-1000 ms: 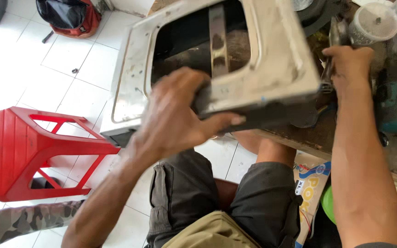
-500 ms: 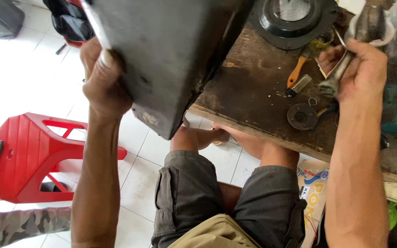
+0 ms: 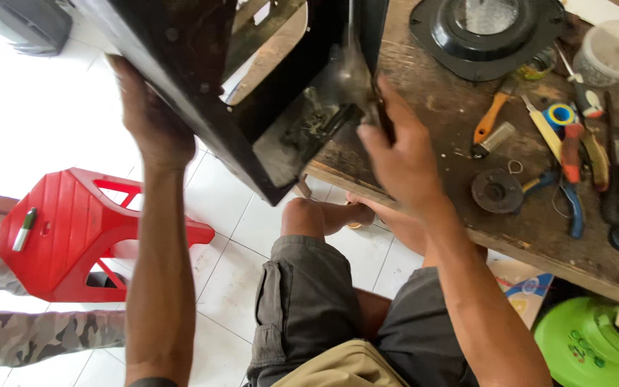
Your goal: The person uses a power drill to secure a metal bracket onto a rectangular metal casing. They then insert a circular metal component into the casing and use a screwdriver to tighten it in place.
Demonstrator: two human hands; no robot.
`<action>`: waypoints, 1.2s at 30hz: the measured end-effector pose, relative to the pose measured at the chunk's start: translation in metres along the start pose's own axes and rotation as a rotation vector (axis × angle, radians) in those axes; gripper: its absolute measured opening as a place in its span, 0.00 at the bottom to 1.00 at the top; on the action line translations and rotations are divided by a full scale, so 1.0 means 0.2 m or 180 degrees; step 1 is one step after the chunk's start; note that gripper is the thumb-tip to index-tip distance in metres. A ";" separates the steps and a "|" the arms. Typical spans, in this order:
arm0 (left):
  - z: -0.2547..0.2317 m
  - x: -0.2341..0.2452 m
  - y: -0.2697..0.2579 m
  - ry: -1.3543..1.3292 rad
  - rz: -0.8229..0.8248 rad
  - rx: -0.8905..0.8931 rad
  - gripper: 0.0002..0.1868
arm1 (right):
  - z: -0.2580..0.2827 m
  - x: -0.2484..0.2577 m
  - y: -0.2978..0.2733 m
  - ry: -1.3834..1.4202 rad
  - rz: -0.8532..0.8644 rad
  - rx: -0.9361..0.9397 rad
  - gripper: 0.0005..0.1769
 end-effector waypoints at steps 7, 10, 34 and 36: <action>0.05 0.03 -0.08 -0.0178 0.0128 -0.0377 0.38 | 0.06 -0.24 0.29 -0.1538 -0.0444 0.0792 0.26; 0.04 0.05 -0.09 -0.0106 0.0054 -0.0340 0.37 | 0.12 -0.33 0.41 -0.1437 -0.0485 0.1082 0.24; 0.10 0.19 -0.20 -0.0358 -0.0039 -0.0174 0.40 | 0.15 -0.41 0.54 0.0862 0.0700 0.1035 0.17; 0.10 0.18 -0.21 -0.0367 -0.0035 -0.0165 0.41 | 0.16 -0.42 0.54 0.0671 0.0712 0.1115 0.17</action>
Point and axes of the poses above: each hand's wrist, its own y-axis towards the middle knuckle, its own x-axis out of the back of the hand, z = x × y, the point moved 4 cm from there along y, towards the middle knuckle, and after that the axes turned 13 degrees about -y, right-handed, at the moved point
